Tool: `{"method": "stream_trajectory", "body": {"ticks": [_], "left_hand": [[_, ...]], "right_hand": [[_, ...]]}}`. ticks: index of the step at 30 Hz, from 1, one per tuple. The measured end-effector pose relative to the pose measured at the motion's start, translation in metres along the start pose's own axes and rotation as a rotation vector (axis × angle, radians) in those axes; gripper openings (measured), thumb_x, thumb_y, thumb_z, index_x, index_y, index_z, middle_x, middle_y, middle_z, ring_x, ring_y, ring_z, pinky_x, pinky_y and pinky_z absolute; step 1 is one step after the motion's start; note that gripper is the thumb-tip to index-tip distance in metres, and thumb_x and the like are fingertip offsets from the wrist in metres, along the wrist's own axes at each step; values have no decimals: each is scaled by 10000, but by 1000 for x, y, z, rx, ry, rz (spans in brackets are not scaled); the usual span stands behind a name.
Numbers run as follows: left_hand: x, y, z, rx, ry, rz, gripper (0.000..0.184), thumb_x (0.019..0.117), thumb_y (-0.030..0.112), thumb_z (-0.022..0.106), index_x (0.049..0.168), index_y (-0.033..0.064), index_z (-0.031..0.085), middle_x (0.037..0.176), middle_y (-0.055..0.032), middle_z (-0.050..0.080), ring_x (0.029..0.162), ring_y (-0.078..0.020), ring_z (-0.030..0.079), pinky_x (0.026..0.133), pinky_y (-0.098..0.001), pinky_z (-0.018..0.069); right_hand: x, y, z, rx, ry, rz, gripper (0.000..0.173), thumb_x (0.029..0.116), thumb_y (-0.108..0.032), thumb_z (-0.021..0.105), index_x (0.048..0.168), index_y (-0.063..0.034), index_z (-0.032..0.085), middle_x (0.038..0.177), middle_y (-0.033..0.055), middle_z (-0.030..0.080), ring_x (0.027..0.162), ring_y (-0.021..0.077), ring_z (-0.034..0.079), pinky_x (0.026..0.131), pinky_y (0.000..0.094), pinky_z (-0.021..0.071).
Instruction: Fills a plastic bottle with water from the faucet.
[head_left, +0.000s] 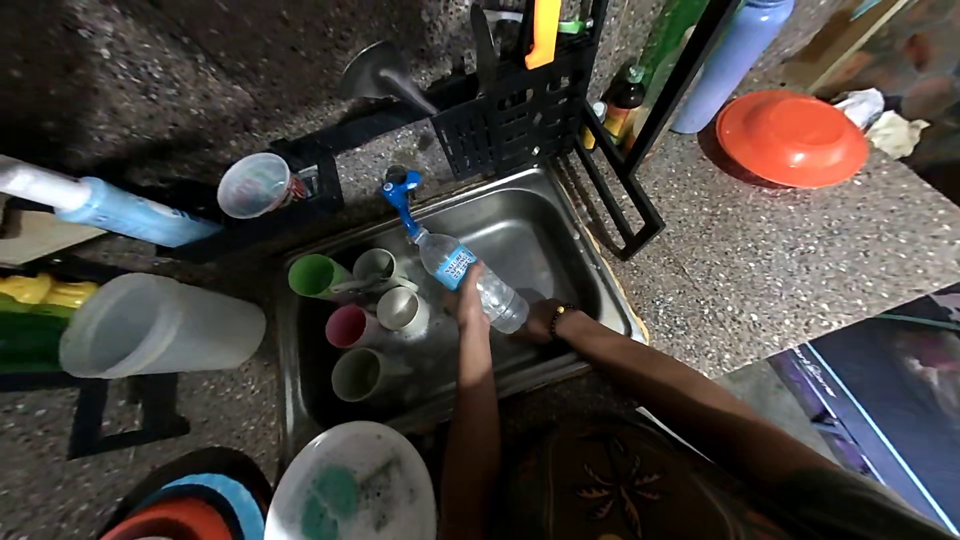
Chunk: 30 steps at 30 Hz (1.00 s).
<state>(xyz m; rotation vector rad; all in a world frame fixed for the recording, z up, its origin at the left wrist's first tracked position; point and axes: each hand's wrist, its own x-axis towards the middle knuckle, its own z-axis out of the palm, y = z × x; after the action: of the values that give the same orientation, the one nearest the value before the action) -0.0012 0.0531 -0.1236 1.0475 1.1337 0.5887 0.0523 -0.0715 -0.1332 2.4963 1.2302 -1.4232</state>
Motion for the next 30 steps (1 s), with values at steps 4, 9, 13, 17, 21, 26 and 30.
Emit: {"method": "stream_trajectory", "body": {"ticks": [4,9,13,17,21,26,30], "left_hand": [[-1,1,0,-11,-2,-10,555,836,261,848,1266,8,603,1106,-190,678,994,-289,669,824,-479,577],[0,0,1,-27,-8,-10,549,833,240,850,1263,4,603,1104,-192,677,998,-287,669,835,-480,575],[-1,2,2,2,-2,-31,576,838,265,845,1284,4,594,1126,-202,671,1015,-299,664,847,-493,572],[-2,3,-10,27,-164,15,368,974,247,680,1233,-3,603,966,-122,677,811,-178,664,709,-364,585],[-11,6,-3,39,-202,52,347,991,240,643,1251,17,586,951,-53,654,784,-86,622,688,-288,557],[-13,9,0,76,-122,41,485,961,289,690,1329,5,555,1089,-120,659,913,-161,639,792,-367,564],[-9,6,1,41,-78,43,509,916,262,754,1308,-10,576,1094,-155,664,927,-204,643,798,-404,561]], "right_hand": [[1,1,1,15,8,-6,800,984,-706,438,1404,-39,576,1348,285,616,1276,484,574,1027,734,414],[-5,-2,-3,28,5,-3,782,1001,-679,441,1439,-40,542,1374,284,600,1298,486,558,1040,732,404],[-6,-1,-2,22,22,-36,737,1020,-633,453,1439,-33,542,1386,292,589,1306,492,548,1045,733,398],[-21,-19,-8,86,-39,49,773,999,-632,504,1327,59,613,1371,317,587,1307,493,541,1064,712,392],[-20,-9,-5,127,-10,56,743,987,-601,556,1262,84,642,1323,317,613,1269,485,565,1040,699,412],[0,-3,3,126,36,39,723,959,-622,580,1244,37,663,1268,299,647,1204,489,601,987,728,436],[-15,-9,-6,134,19,51,732,962,-612,587,1309,32,629,1328,295,620,1263,481,573,1035,720,412]]}}
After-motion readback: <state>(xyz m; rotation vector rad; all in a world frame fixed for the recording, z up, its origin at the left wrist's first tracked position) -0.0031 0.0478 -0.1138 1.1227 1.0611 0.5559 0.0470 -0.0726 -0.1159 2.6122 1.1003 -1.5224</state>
